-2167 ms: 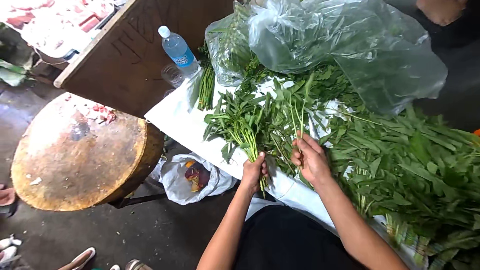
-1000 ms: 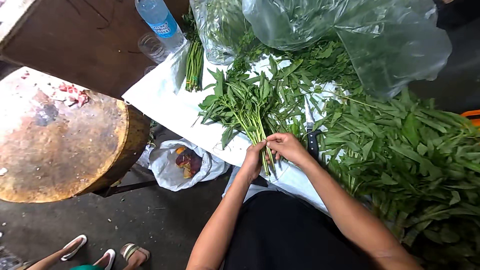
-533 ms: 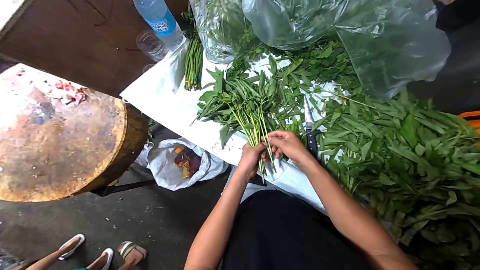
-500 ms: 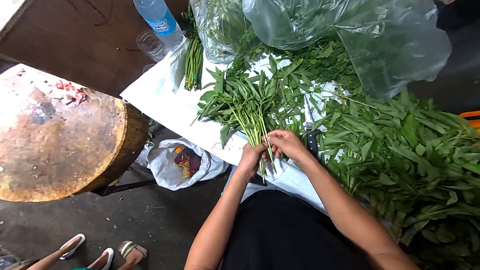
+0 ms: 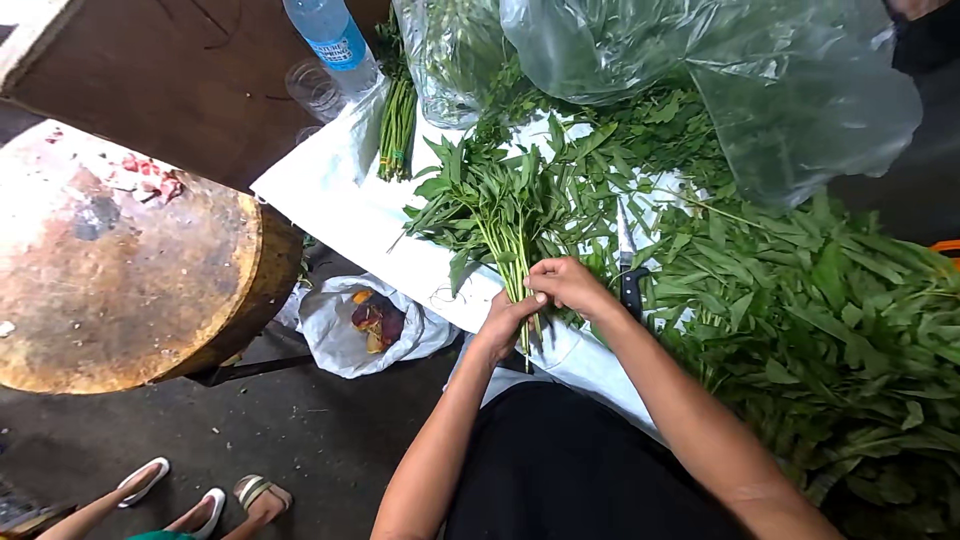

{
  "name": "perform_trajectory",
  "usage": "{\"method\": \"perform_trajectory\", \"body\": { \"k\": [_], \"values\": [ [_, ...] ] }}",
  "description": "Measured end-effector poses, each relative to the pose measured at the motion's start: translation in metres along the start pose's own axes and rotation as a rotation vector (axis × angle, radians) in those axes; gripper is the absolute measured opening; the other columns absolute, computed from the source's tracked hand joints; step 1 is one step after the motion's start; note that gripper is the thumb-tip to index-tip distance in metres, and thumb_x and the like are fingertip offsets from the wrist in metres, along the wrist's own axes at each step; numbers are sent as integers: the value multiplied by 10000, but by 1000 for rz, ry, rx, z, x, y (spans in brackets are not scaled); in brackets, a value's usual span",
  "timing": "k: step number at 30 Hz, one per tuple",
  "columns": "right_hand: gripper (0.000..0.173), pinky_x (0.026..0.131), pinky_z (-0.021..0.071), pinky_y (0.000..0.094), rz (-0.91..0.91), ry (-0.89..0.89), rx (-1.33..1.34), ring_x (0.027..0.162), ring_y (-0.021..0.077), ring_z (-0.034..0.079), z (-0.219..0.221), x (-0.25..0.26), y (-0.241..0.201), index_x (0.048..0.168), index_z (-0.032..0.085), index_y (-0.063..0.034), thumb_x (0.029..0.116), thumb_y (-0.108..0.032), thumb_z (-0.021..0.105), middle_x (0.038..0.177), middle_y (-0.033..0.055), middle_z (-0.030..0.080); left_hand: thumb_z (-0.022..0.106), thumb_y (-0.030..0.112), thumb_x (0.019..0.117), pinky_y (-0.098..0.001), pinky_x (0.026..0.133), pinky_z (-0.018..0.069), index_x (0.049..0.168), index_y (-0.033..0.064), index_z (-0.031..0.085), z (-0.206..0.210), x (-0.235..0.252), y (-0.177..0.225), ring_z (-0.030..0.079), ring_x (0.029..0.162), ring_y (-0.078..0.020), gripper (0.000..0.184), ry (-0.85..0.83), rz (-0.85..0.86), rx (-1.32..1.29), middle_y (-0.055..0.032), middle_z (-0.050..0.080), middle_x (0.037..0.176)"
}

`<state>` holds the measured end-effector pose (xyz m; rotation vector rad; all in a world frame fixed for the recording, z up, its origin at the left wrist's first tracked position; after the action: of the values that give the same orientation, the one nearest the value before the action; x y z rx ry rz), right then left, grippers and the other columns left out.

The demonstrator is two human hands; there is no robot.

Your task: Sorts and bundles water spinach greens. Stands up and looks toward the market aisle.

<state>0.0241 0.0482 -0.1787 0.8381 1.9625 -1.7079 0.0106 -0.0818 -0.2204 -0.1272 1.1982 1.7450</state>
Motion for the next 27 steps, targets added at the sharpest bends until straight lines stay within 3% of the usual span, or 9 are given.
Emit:
{"method": "perform_trajectory", "body": {
  "k": [4,10,15,18,20,22,24,25,27],
  "values": [
    [198,743,528,359,-22,12,-70,770,148,624,8,4,-4,984,725,-19,937,-211,734,871,89,688,727,19,883,-288,642,564,1109,-5,615,1,3,1,640,694,-125,254,64,1,78,-63,679,857],
    [257,938,537,407,-106,-9,-276,1005,176,678,13,-5,-16,1084,739,-65,991,-290,660,1075,94,717,561,9,992,-247,427,465,993,14,544,1,-3,5,501,431,-106,18,128,-17,47,-24,524,570],
    [250,968,560,347,-759,178,-486,1075,177,684,18,-79,-71,1128,762,-94,1004,-125,548,1113,74,729,596,92,979,-249,433,447,1020,37,620,-13,-35,55,496,447,-85,72,142,98,367,5,561,599],
    [352,1176,405,513,-1146,-16,-630,1338,301,554,45,-117,-105,1236,707,-143,945,16,588,1313,97,666,581,65,897,-231,529,528,985,104,660,-4,-77,96,586,550,-37,124,76,109,596,63,644,684],
    [582,1208,229,694,-1188,-147,-864,1463,456,374,58,-118,-116,1429,584,-225,903,5,678,1485,180,537,529,49,917,-211,455,482,887,147,624,7,-104,109,534,467,-38,141,-15,-59,585,68,591,601],
    [724,1177,165,772,-1167,-199,-1009,1415,521,397,65,-109,-121,1521,480,-256,890,20,702,1403,237,571,524,71,944,-226,406,461,845,142,620,12,-123,110,495,402,-65,155,-158,-261,493,47,511,518],
    [616,1150,199,781,-1177,-167,-1067,1145,454,602,70,-105,-126,1488,508,-189,931,34,645,1099,208,655,556,94,980,-259,393,496,942,133,590,19,-138,113,504,386,-91,64,-266,-391,450,36,475,509],
    [446,1143,245,759,-1194,-123,-1069,1004,404,654,71,-105,-128,1377,588,-113,955,30,606,967,180,667,567,131,990,-287,405,523,987,128,579,20,-143,118,524,395,-108,12,-295,-432,454,31,477,521],
    [115,1122,358,671,-1228,11,-1015,823,306,680,72,-106,-130,1021,666,-40,985,-12,560,797,110,655,573,378,1022,-364,471,601,1081,125,617,14,-152,133,617,468,-156,264,-394,-444,443,-5,563,597]
  ]
}}
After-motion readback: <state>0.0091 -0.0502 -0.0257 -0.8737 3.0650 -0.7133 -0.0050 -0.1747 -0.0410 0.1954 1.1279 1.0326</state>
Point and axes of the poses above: each hand's wrist, its own x-axis towards the middle knuckle, its own z-axis out of the palm, y = z × x, the point moved 6 cm from there along x, towards the middle knuckle
